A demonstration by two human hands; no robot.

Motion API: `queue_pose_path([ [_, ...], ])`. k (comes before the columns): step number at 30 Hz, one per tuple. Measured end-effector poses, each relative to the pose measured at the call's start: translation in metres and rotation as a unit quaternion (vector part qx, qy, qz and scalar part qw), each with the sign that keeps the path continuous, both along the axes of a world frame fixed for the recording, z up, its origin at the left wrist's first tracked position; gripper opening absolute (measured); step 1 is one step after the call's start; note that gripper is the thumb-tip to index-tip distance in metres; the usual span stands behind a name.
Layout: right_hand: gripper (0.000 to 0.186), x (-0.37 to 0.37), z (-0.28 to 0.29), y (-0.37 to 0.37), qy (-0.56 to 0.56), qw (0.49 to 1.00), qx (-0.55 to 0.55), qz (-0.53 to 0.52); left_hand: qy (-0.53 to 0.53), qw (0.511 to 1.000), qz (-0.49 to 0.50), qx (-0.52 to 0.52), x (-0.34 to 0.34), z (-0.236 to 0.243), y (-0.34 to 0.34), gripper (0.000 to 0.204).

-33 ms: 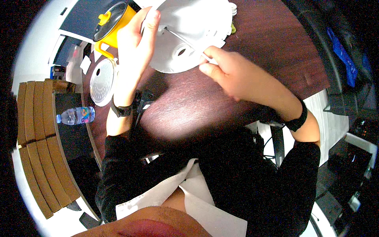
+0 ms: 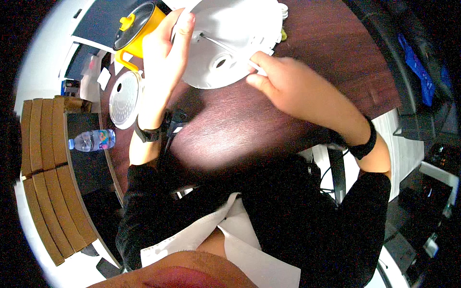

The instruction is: The person uses a screwdriver to remove screws from a white plastic appliance lid, then wipes the lid and a white power cord with a cloth. The person places the lid and cord on the table after cleaning.

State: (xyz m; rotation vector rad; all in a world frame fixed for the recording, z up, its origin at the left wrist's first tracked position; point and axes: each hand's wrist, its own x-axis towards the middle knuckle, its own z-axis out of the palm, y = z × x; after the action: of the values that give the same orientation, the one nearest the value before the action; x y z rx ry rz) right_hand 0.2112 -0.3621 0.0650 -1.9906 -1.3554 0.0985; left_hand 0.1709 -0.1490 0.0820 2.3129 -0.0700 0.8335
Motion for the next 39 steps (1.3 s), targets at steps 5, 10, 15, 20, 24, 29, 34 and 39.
queue_pose_path([
  [5,0.028,0.017,0.04,-0.014,-0.262,0.94,-0.204,-0.078,0.029,1.0,-0.008,-0.004,-0.001,0.002,0.002,0.036],
  [10,0.023,0.02,0.007,-0.011,-0.127,0.99,-0.053,-0.032,0.036,0.999,-0.023,-0.017,0.001,0.006,0.007,0.038],
  [15,0.026,-0.014,0.006,0.001,0.548,0.836,-0.027,0.011,0.004,1.0,0.009,0.001,0.003,0.002,0.003,0.04],
  [20,0.027,-0.028,0.002,0.007,0.642,0.766,0.039,0.001,0.037,0.999,-0.006,-0.013,-0.002,0.006,0.005,0.04],
  [24,0.027,-0.019,0.008,0.004,0.425,0.9,-0.082,-0.052,0.024,1.0,-0.007,-0.008,0.0,0.003,0.005,0.039],
  [29,0.025,0.026,0.038,-0.014,-0.107,0.967,-0.224,-0.051,0.021,1.0,0.003,0.011,-0.001,0.003,0.002,0.038],
  [34,0.024,0.036,0.051,-0.009,-0.214,0.954,-0.199,-0.062,0.033,0.999,-0.029,-0.026,0.001,0.004,0.01,0.038],
  [39,0.024,0.016,0.015,-0.008,0.208,0.968,-0.135,-0.026,0.013,0.999,-0.021,-0.026,0.002,0.002,0.007,0.036],
])
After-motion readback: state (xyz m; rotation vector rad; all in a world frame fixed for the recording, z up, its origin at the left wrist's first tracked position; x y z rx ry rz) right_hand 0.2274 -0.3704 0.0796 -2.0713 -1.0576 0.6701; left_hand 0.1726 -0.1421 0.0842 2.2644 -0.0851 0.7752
